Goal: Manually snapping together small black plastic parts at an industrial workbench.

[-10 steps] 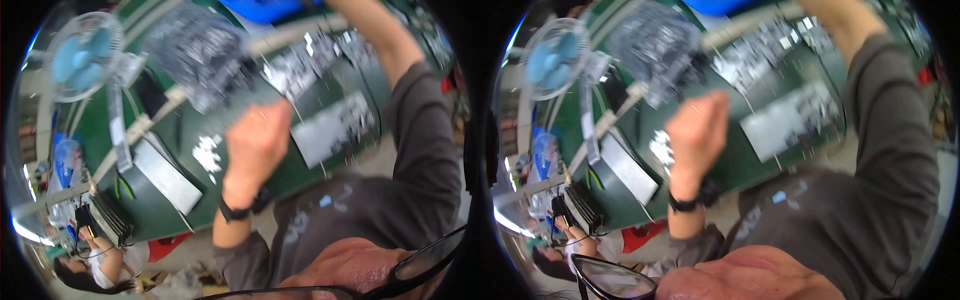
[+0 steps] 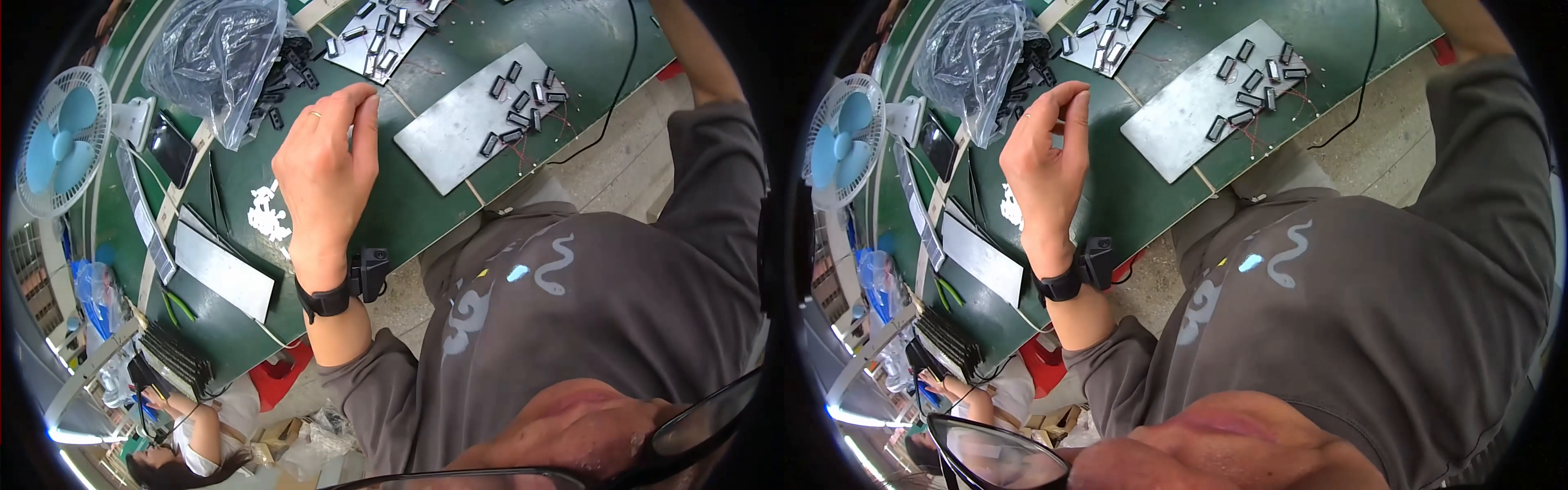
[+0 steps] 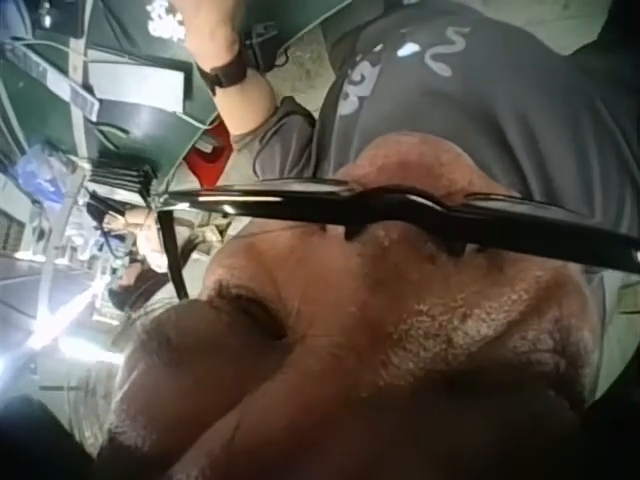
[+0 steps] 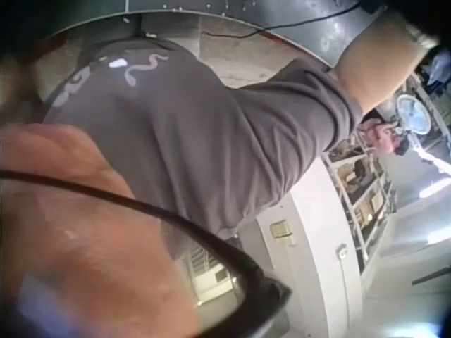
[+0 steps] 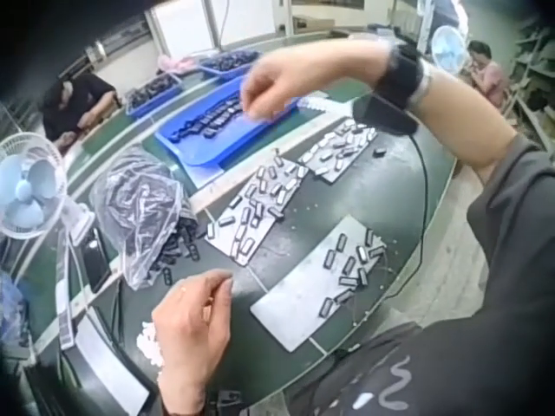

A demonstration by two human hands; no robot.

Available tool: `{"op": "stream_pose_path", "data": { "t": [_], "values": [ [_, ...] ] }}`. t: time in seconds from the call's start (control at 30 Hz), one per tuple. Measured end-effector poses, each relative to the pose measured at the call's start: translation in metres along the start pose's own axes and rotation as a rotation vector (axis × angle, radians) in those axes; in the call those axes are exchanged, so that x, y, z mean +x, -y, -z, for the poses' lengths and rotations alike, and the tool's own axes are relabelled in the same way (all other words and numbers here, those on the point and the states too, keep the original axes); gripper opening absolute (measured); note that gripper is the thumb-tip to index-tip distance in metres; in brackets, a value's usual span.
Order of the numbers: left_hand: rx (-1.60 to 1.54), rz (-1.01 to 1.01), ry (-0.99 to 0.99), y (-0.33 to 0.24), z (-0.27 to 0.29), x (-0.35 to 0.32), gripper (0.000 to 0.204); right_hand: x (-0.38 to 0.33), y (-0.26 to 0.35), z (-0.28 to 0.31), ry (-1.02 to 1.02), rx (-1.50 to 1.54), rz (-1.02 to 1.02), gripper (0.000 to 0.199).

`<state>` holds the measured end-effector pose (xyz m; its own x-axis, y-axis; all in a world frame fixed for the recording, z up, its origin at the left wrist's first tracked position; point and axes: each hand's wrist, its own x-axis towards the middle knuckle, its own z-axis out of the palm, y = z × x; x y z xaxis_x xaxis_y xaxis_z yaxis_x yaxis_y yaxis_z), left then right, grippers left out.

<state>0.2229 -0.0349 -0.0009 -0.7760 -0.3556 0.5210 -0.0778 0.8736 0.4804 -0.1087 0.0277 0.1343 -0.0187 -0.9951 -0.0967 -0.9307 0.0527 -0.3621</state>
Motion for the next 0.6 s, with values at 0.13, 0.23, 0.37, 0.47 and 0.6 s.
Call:
{"op": "stream_pose_path", "data": {
  "t": [0.13, 0.23, 0.37, 0.47, 0.6],
  "values": [
    [-0.042, -0.002, 0.082, -0.018, -0.007, -0.01, 0.011, -0.079, 0.027, -0.053, 0.165, 0.206, -0.059, 0.029],
    [-0.01, -0.033, 0.17, -0.052, -0.018, -0.023, 0.01, -0.116, 0.043, -0.062, 0.22, 0.187, -0.033, 0.028],
    [0.058, -0.067, 0.248, -0.08, -0.042, -0.026, 0.013, -0.134, 0.035, -0.067, 0.209, 0.316, -0.028, 0.025],
    [0.124, -0.062, 0.203, -0.082, -0.044, -0.035, 0.015, -0.124, 0.014, -0.099, 0.134, 0.469, 0.079, 0.027],
    [0.089, -0.04, 0.201, -0.091, -0.055, -0.033, 0.012, -0.132, 0.007, -0.108, 0.043, 0.632, 0.202, 0.024]
  ]
}}
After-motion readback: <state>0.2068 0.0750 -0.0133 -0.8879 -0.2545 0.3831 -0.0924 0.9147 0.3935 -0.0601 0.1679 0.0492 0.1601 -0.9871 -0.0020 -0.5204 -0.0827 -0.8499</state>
